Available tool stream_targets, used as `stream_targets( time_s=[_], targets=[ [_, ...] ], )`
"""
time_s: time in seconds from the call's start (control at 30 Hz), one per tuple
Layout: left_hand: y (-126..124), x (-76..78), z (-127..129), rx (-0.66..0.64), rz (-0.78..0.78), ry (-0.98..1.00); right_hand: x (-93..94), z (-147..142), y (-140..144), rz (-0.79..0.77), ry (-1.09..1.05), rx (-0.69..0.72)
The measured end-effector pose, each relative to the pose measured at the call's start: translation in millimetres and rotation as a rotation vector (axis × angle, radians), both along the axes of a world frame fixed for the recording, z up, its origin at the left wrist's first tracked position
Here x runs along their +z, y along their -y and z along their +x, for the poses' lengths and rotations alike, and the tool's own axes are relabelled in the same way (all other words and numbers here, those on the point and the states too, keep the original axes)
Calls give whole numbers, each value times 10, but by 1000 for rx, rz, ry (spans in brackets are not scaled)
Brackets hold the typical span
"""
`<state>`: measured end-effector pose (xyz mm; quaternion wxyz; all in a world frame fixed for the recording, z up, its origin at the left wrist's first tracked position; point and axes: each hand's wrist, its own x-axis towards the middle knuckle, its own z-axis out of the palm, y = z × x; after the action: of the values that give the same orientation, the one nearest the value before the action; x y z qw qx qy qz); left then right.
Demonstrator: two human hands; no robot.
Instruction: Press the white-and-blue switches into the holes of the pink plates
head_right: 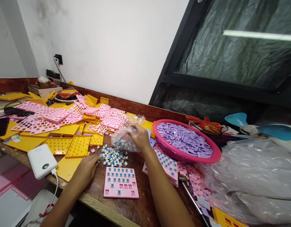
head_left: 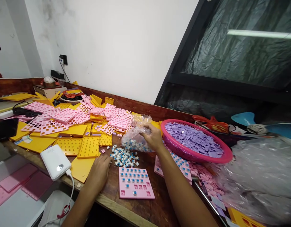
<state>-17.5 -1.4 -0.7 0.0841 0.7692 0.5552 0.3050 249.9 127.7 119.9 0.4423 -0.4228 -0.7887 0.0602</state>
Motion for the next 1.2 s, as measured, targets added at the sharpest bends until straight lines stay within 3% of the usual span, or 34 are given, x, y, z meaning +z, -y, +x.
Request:
stream_targets(
  time_s=[0.2, 0.3, 0.4, 0.5, 0.63, 0.87, 1.03, 1.13, 1.2],
  targets=[
    [40, 81, 3, -14, -30, 54, 3, 79, -53, -68, -148, 13],
    [68, 106, 22, -13, -24, 36, -27, 99, -81, -131, -53, 59],
    [91, 135, 39, 3, -21, 18, -80, 126, -124, -124, -48, -64],
    [103, 173, 51, 20, -20, 45, -115, 150, -145, -182, 170, -198],
    [128, 242, 38, -2, -41, 148, -72, 85, -63, -10, 391, -351],
    [289, 390, -42, -163, -155, 328, 80, -342, 320, -3, 703, -36],
    [346, 423, -77, -191, -159, 428, 82, -676, 567, 119, 632, 71],
    [347, 422, -96, -167, -144, 454, 8, -786, 588, -6, 719, 193],
    [351, 425, -110, -179, -126, 477, -67, -790, 537, -126, 784, 204]
  ],
)
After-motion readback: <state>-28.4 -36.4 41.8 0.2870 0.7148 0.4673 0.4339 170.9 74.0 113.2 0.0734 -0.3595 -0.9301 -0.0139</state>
